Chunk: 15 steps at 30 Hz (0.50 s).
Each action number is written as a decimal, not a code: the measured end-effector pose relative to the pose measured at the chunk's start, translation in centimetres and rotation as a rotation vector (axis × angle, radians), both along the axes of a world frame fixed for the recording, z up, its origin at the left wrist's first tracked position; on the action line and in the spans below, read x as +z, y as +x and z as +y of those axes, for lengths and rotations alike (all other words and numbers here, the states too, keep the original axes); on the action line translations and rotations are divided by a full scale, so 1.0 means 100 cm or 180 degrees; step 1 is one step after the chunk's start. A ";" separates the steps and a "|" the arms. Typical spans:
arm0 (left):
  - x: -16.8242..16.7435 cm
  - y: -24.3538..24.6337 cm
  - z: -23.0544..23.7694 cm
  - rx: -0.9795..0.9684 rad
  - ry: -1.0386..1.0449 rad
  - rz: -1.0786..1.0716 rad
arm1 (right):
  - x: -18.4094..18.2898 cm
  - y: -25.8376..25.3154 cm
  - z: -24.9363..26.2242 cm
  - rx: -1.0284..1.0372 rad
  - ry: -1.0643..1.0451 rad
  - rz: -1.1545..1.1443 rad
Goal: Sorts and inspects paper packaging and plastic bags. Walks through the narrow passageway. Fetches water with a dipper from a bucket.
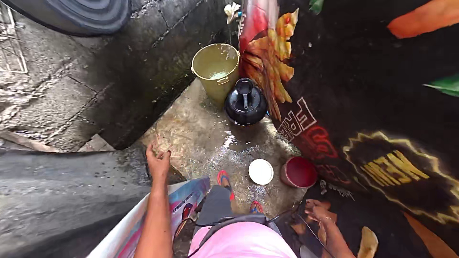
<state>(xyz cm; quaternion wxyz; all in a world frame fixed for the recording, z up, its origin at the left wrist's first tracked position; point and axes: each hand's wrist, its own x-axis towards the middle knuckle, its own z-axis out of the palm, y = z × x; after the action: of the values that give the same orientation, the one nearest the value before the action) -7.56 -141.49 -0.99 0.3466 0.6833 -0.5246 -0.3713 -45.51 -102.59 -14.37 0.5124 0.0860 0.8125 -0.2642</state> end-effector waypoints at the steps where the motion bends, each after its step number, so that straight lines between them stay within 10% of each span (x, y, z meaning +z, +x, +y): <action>1: -0.009 0.002 -0.016 0.0162 0.0113 0.0104 | -0.006 -0.006 -0.023 0.0025 -0.0037 0.0014; 9: -0.098 0.004 -0.164 0.0813 0.1187 0.0427 | -0.031 -0.028 -0.237 0.0131 -0.0087 -0.0086; 15: -0.136 -0.030 -0.242 -0.0601 0.2067 -0.0008 | -0.034 -0.077 -0.415 0.0688 -0.0475 0.0027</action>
<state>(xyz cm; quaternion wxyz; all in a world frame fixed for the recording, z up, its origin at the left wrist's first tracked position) -10.60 -165.72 -14.58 0.0743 0.7069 -0.4403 -0.5486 -53.18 -144.06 -17.73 0.5394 -0.0415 0.7974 -0.2675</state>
